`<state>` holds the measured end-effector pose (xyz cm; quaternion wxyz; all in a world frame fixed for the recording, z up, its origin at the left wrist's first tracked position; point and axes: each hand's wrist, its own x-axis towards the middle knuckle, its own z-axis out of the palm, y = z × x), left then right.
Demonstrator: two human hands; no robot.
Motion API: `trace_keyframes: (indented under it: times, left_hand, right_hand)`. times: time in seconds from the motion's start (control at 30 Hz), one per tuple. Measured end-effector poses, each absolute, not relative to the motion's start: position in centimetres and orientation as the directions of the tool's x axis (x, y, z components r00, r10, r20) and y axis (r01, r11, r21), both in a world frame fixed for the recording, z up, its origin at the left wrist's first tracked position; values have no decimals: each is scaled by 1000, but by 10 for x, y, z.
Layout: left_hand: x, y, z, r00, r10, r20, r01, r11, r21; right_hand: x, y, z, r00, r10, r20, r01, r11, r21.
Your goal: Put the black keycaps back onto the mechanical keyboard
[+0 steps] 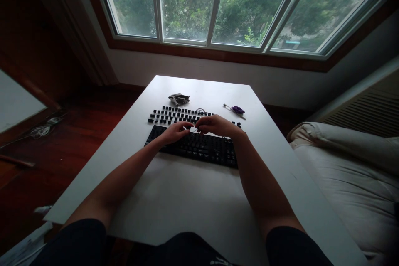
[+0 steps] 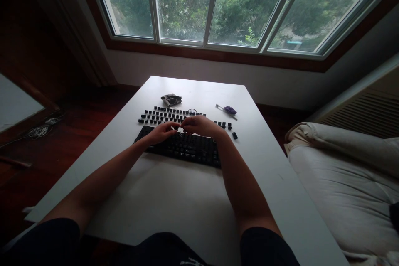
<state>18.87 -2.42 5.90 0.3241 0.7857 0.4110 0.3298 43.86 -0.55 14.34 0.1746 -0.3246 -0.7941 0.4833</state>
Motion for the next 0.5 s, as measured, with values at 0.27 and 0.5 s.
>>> trace_keyframes:
  times: [0.27, 0.5]
  left_hand:
    - [178, 5, 66, 286, 890, 356, 763, -436, 477]
    - [188, 28, 55, 350, 874, 337, 851, -447, 275]
  right_hand:
    - [447, -7, 151, -707, 707, -12, 339, 325, -883]
    - [448, -5, 149, -710, 704, -18, 353, 333, -874]
